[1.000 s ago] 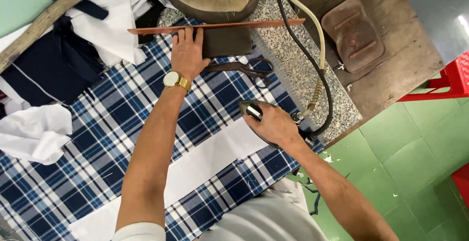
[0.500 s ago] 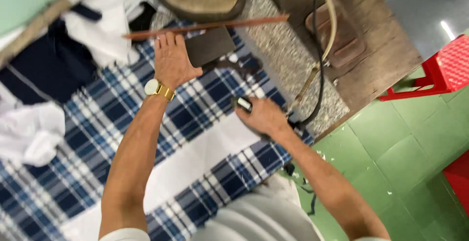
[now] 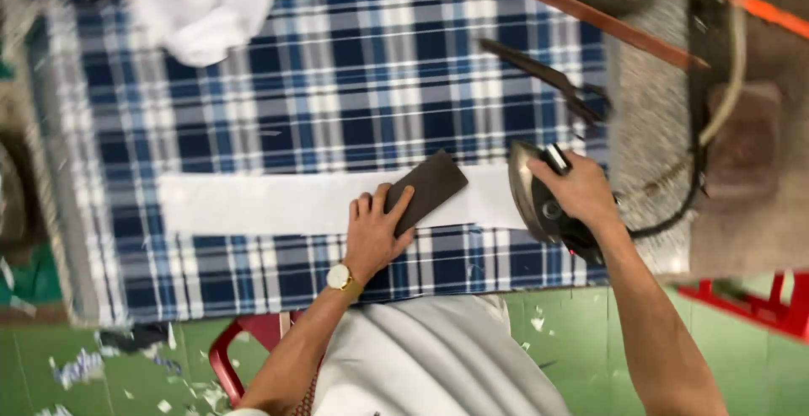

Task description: The person irons a white fabric strip on a plaid tablecloth, then uses shears to trim the strip's edges. The person repeats the ironing and trimming process on a second white fabric strip.

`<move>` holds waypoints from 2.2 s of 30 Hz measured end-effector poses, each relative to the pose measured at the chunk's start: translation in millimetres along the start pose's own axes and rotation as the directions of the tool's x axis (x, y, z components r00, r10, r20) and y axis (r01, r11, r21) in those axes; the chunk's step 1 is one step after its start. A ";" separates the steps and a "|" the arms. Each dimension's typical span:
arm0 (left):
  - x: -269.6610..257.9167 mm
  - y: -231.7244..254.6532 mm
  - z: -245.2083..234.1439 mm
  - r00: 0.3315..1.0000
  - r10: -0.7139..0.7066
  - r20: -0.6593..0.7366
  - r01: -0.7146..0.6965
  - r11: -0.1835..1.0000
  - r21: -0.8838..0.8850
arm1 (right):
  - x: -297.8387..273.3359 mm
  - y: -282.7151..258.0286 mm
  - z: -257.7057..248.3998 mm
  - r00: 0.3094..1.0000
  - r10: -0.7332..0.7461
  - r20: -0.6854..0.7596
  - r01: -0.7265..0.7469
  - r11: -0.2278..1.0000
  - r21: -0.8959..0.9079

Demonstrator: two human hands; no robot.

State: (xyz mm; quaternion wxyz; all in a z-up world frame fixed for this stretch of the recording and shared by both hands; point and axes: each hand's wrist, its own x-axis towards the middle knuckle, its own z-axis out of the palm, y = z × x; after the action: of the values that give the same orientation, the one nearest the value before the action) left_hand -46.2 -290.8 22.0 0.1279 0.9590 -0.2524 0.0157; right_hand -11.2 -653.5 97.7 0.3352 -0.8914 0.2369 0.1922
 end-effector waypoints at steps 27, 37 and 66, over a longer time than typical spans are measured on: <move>-122.7 -273.7 -96.6 0.793 -0.547 -0.270 0.587 0.803 0.098 | -79.8 -391.5 250.9 0.619 -0.505 0.601 0.579 0.811 0.086; -119.8 -268.8 -88.6 0.875 -0.398 -0.276 0.475 0.814 0.333 | -89.6 -316.3 211.5 0.686 -0.410 0.601 0.517 0.856 -0.006; 73.7 15.9 -18.6 0.968 0.251 0.030 -0.243 0.955 -0.171 | -21.0 40.1 -42.7 0.993 0.004 0.115 -0.012 0.998 0.067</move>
State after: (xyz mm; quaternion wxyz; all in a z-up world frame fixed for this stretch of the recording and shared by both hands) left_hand 11.0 -334.9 50.7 0.1976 0.9061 -0.3737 -0.0141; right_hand -42.6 -703.3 117.8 0.3776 -0.8660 0.2272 0.2364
